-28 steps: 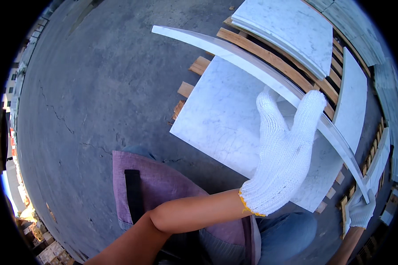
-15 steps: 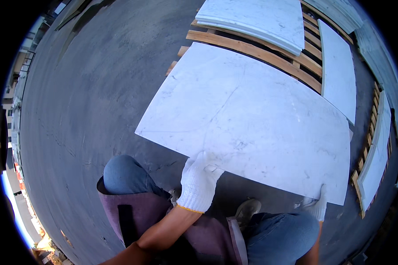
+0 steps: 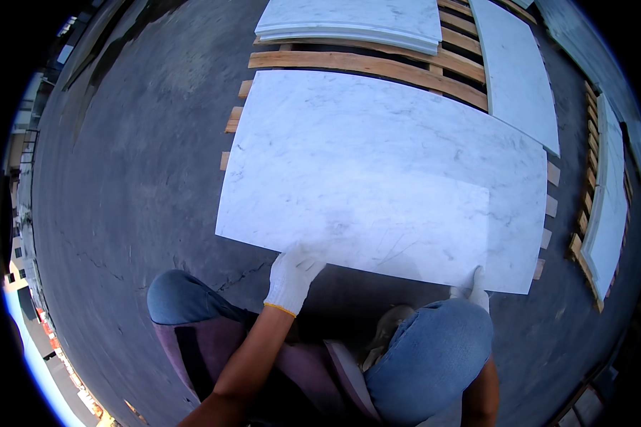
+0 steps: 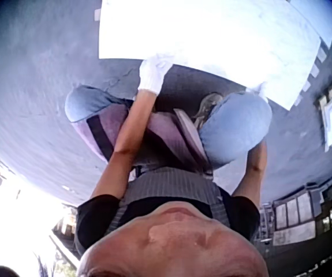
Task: The person picks up a large white tile from a pallet, walks to a workbench, and wipes the tile surface with a cloth. The person then places the tile on a rack and repeats the process with another tile, wiping it thoroughly before setting it down.
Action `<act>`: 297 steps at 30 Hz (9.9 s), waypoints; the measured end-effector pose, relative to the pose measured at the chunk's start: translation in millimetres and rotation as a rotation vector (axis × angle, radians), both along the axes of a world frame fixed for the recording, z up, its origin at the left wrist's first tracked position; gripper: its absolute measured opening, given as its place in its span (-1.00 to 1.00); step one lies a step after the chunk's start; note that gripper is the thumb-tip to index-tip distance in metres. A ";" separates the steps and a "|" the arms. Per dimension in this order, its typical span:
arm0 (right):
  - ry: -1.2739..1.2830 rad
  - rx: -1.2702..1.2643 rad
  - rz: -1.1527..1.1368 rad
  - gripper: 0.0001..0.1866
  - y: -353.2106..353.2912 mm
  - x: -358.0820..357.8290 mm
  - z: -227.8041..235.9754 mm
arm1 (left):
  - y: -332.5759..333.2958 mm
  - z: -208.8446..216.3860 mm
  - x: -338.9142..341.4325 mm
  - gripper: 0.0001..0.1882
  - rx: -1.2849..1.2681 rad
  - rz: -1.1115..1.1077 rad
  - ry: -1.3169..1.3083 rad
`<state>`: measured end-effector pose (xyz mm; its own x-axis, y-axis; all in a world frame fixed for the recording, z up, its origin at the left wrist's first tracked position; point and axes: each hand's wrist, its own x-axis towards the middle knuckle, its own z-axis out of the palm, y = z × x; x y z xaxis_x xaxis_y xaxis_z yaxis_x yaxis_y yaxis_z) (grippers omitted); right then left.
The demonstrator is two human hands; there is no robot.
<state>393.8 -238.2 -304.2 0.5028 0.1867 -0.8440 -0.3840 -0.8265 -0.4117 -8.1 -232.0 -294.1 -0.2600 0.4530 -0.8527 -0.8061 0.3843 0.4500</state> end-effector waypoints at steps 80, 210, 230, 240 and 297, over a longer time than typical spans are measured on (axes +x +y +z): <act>-0.861 -0.066 0.804 -0.05 91.8 190.5 -58.6 | 44.3 -44.4 -53.0 -0.49 -0.143 -0.008 -0.116; -0.448 0.016 1.864 -0.62 26.0 -204.9 189.0 | -106.2 183.1 -141.0 -0.60 -0.399 -1.649 0.931; -0.104 -0.070 2.840 -0.35 1.1 -371.9 599.3 | -478.2 505.6 -190.9 -0.51 -0.702 -0.945 0.425; -0.494 1.331 2.920 -0.52 -13.4 -618.4 906.4 | -564.5 513.9 -170.2 -0.57 -0.658 -0.655 0.409; -0.562 -0.261 1.840 -0.51 192.5 -624.2 582.0 | -75.8 567.9 -903.0 -0.55 -0.082 -0.930 0.922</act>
